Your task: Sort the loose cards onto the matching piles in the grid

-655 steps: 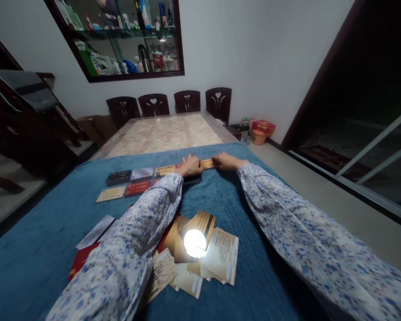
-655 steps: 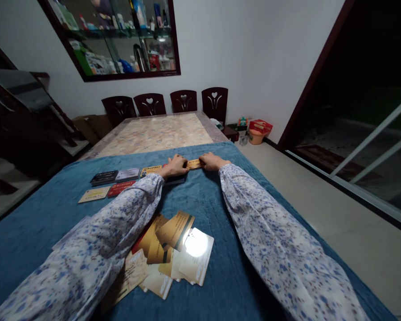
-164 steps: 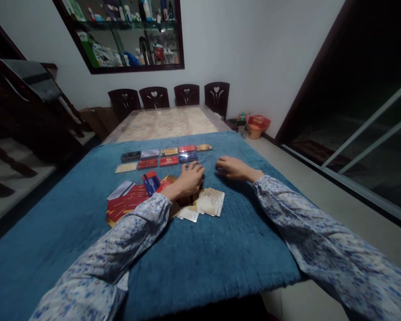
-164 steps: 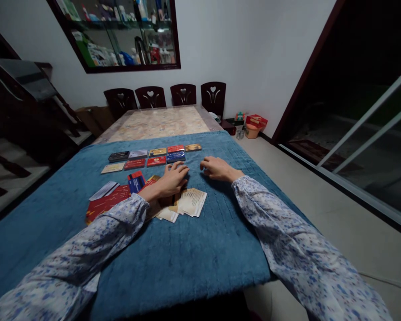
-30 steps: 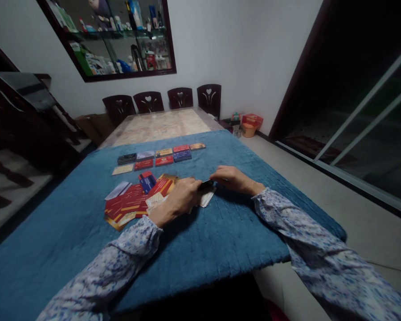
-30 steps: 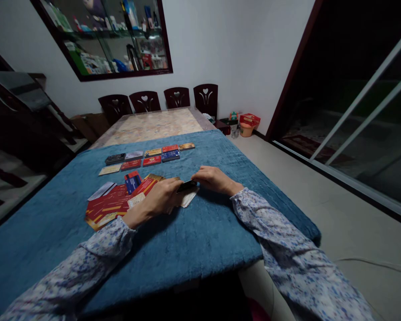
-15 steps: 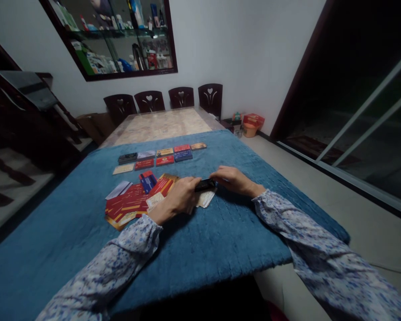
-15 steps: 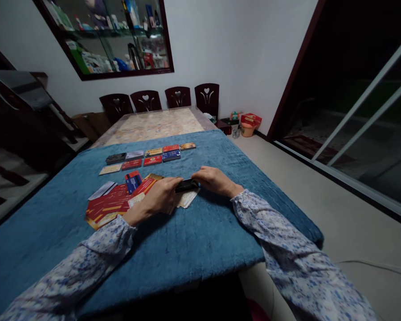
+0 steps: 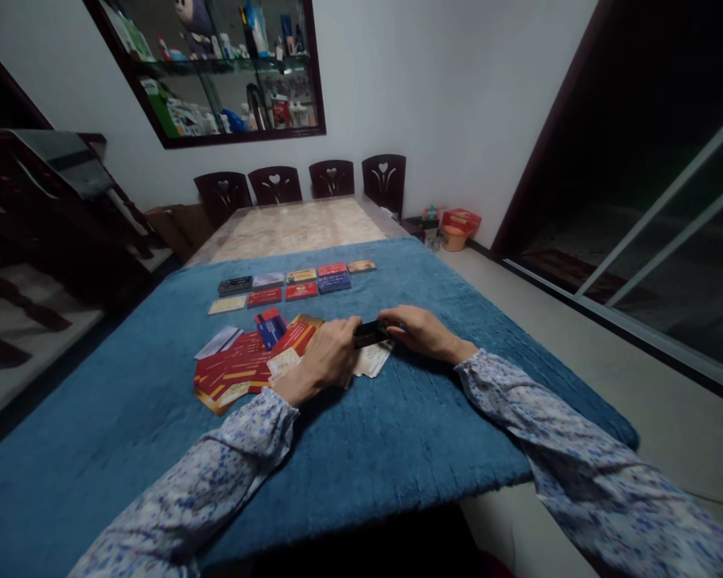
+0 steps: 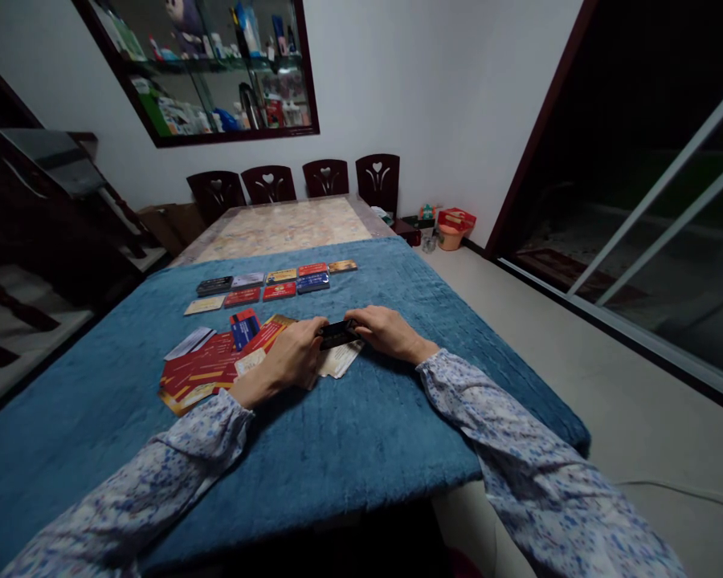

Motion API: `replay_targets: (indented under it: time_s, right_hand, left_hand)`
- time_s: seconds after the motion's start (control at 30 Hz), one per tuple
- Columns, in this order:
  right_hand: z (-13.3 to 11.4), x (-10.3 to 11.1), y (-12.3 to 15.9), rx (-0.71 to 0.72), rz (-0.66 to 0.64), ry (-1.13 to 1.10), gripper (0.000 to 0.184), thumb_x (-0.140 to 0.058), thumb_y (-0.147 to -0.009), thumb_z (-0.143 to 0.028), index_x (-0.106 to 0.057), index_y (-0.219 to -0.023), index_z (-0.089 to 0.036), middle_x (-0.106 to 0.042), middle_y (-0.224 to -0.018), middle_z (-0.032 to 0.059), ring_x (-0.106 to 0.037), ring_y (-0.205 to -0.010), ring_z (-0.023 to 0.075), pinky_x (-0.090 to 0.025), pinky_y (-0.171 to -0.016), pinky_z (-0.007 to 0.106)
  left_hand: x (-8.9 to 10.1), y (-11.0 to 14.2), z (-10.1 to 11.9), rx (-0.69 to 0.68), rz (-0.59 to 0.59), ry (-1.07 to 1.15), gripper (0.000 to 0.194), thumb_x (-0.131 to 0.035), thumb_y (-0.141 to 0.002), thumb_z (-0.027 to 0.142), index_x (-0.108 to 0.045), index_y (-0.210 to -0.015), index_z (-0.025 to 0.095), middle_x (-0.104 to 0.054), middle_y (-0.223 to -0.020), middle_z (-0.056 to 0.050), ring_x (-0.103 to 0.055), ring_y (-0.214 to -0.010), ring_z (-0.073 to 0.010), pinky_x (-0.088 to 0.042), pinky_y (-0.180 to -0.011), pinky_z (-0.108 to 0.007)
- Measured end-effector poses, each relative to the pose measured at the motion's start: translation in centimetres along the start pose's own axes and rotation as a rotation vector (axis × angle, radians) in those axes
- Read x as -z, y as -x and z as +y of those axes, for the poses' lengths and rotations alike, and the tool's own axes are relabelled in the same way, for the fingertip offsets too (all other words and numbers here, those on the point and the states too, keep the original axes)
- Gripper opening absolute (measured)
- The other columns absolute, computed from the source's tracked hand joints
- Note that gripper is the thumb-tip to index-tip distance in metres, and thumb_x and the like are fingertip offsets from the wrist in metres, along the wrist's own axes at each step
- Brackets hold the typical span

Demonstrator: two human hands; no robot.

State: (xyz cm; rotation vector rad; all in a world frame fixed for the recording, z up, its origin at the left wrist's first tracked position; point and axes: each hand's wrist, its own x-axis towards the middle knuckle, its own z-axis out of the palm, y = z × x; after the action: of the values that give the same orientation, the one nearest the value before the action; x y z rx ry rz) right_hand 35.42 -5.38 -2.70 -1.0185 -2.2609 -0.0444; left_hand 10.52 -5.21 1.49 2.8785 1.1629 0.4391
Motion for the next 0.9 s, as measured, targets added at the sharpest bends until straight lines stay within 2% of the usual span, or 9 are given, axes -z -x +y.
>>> replay_targets:
  time_s: [0.2, 0.37, 0.47, 0.9]
  right_hand:
    - [-0.1, -0.2, 0.2, -0.062, -0.075, 0.036, 0.038, -0.06, -0.096, -0.02, -0.06, -0.134, -0.019, -0.077, -0.106, 0.0113, -0.071, -0.091, 0.0241, -0.052, -0.082, 0.037]
    - [-0.1, -0.4, 0.2, -0.048, -0.114, 0.004, 0.051, -0.064, -0.091, -0.017, -0.053, -0.141, -0.019, -0.074, -0.119, 0.013, -0.07, -0.104, 0.0262, -0.05, -0.091, 0.04]
    - [-0.2, -0.5, 0.3, -0.05, -0.12, 0.023, 0.052, -0.062, -0.092, -0.018, -0.051, -0.142, -0.019, -0.072, -0.123, 0.0142, -0.068, -0.108, 0.0276, -0.049, -0.093, 0.042]
    - [-0.3, -0.5, 0.4, -0.017, -0.128, 0.065, 0.059, -0.063, -0.093, -0.024, -0.046, -0.149, -0.019, -0.061, -0.121, 0.0168, -0.058, -0.11, 0.0308, -0.05, -0.091, 0.047]
  left_hand:
    - [-0.6, 0.0, 0.0, 0.031, 0.019, -0.048, 0.032, -0.044, -0.09, 0.007, -0.059, -0.118, 0.014, -0.071, -0.103, -0.014, -0.067, -0.093, -0.0247, -0.054, -0.086, -0.038]
    - [-1.1, 0.2, 0.0, 0.042, 0.033, -0.086, 0.035, -0.045, -0.091, 0.007, -0.058, -0.123, 0.013, -0.07, -0.105, -0.014, -0.067, -0.093, -0.0248, -0.054, -0.087, -0.039]
    - [-1.3, 0.1, -0.1, 0.045, 0.034, -0.092, 0.035, -0.043, -0.092, 0.008, -0.058, -0.123, 0.013, -0.069, -0.106, -0.014, -0.066, -0.093, -0.0246, -0.054, -0.087, -0.039]
    - [-2.4, -0.2, -1.3, 0.077, 0.088, 0.144, 0.035, -0.049, -0.089, 0.01, -0.061, -0.122, 0.018, -0.061, -0.107, -0.011, -0.062, -0.097, -0.024, -0.055, -0.09, -0.039]
